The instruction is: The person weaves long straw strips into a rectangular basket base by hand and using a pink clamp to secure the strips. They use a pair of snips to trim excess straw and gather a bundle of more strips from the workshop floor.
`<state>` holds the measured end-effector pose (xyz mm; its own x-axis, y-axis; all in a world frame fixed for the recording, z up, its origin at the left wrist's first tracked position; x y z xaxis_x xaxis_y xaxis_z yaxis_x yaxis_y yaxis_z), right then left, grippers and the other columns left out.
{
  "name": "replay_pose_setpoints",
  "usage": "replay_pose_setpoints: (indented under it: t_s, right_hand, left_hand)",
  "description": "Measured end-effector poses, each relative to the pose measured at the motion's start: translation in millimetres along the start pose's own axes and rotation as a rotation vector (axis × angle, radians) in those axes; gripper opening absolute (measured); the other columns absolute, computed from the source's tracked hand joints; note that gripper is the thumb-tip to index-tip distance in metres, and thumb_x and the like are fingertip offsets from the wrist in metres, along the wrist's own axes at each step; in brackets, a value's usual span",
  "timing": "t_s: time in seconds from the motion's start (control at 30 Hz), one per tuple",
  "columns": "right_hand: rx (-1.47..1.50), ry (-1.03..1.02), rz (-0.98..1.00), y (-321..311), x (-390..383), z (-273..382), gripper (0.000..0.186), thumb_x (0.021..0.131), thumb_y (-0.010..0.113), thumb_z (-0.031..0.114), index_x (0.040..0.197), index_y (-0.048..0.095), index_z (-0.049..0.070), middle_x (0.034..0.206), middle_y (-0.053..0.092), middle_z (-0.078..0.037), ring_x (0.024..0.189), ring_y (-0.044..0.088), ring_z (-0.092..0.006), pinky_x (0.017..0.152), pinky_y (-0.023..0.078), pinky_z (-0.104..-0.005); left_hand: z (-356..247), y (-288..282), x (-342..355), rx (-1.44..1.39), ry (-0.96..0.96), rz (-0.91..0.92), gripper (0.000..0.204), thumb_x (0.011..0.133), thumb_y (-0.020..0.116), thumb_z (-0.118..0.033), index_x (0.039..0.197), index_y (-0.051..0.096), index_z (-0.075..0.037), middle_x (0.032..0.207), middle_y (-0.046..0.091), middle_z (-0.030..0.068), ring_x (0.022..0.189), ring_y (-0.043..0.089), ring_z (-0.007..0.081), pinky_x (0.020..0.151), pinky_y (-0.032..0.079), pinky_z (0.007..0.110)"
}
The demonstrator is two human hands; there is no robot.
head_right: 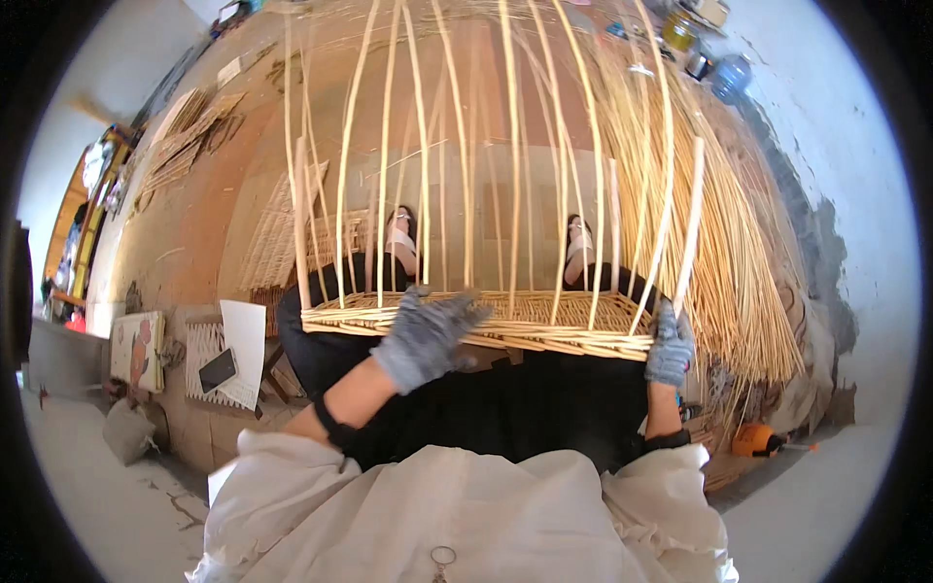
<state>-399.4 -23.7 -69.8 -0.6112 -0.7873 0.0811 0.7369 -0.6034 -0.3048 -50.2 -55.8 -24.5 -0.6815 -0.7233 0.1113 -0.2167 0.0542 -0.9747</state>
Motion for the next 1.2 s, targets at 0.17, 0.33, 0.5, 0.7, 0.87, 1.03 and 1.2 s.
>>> replay_pose_setpoints:
  t_s: [0.17, 0.33, 0.5, 0.7, 0.87, 1.03, 1.2]
  right_hand:
    - [0.151, 0.059, -0.097, -18, -16, -9, 0.021, 0.084, 0.054, 0.022, 0.092, 0.058, 0.003, 0.065, 0.047, 0.004, 0.056, 0.04, -0.0042, 0.048, 0.032, -0.0194]
    - [0.126, 0.037, -0.074, -19, -15, -27, 0.016, 0.085, 0.053, 0.02, 0.075, 0.053, 0.007, 0.06, 0.044, 0.004, 0.052, 0.037, -0.0042, 0.047, 0.03, -0.0189]
    - [0.119, 0.002, -0.011, -16, -6, -37, 0.019, 0.086, 0.051, 0.022, 0.075, 0.053, 0.006, 0.06, 0.045, 0.003, 0.052, 0.039, -0.0049, 0.048, 0.032, -0.0191]
    - [-0.48, -0.322, -0.143, -11, -7, -6, 0.022, 0.086, 0.049, 0.021, 0.096, 0.052, 0.003, 0.077, 0.05, -0.004, 0.06, 0.047, -0.0113, 0.056, 0.04, -0.0228]
    - [-0.265, -0.492, 0.677, 120, -103, 117, 0.048, 0.084, 0.049, 0.027, 0.12, 0.037, -0.003, 0.112, 0.047, -0.02, 0.098, 0.052, -0.0301, 0.086, 0.043, -0.0374]
    - [-0.45, -0.009, 0.467, 244, -76, 122, 0.039, 0.084, 0.048, 0.021, 0.116, 0.042, -0.002, 0.09, 0.057, -0.024, 0.083, 0.058, -0.0334, 0.071, 0.046, -0.0357]
    - [-0.011, 0.23, 0.508, 270, -48, 106, 0.025, 0.084, 0.047, 0.022, 0.091, 0.055, -0.001, 0.077, 0.056, -0.021, 0.071, 0.055, -0.0318, 0.062, 0.043, -0.0379]
  left_hand:
    - [-4, 39, 0, -0.013, 0.0, -0.189, 0.052, 0.066, 0.063, -0.043, 0.114, 0.052, -0.026, 0.122, 0.042, 0.0062, 0.095, 0.051, 0.0196, 0.089, 0.03, 0.048]
    - [-2, 43, 1, -0.089, -0.017, 0.186, 0.054, 0.068, 0.063, -0.036, 0.118, 0.047, -0.024, 0.114, 0.047, 0.0058, 0.092, 0.052, 0.0216, 0.081, 0.038, 0.043]
    - [-6, 57, -4, -0.039, -0.048, 0.142, 0.055, 0.067, 0.063, -0.034, 0.118, 0.047, -0.02, 0.098, 0.057, 0.0023, 0.083, 0.054, 0.0188, 0.067, 0.039, 0.037]
    - [-2, 64, 2, -0.209, -0.007, -0.067, 0.048, 0.063, 0.066, -0.03, 0.107, 0.054, -0.015, 0.084, 0.058, 0.0057, 0.075, 0.056, 0.024, 0.065, 0.042, 0.037]
    - [11, 44, -3, -0.123, -0.137, 0.046, 0.046, 0.064, 0.063, -0.044, 0.097, 0.058, -0.012, 0.085, 0.058, 0.0067, 0.076, 0.055, 0.0239, 0.065, 0.041, 0.039]
    - [13, 67, -6, -0.048, -0.174, -0.062, 0.044, 0.062, 0.064, -0.041, 0.095, 0.058, -0.012, 0.089, 0.058, 0.0057, 0.084, 0.054, 0.0233, 0.074, 0.037, 0.04]
    - [2, 50, 2, -0.177, -0.147, -0.073, 0.039, 0.06, 0.063, -0.033, 0.091, 0.059, -0.01, 0.091, 0.056, 0.0074, 0.085, 0.052, 0.0261, 0.074, 0.037, 0.04]
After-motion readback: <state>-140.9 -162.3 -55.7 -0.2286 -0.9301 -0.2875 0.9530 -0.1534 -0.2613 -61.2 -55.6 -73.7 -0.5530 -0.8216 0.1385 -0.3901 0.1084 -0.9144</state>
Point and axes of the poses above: each hand's wrist, its own x-axis towards the middle knuckle, its own y-axis out of the palm, z = x × y, the point moved 1 cm from there along x, towards the middle knuckle
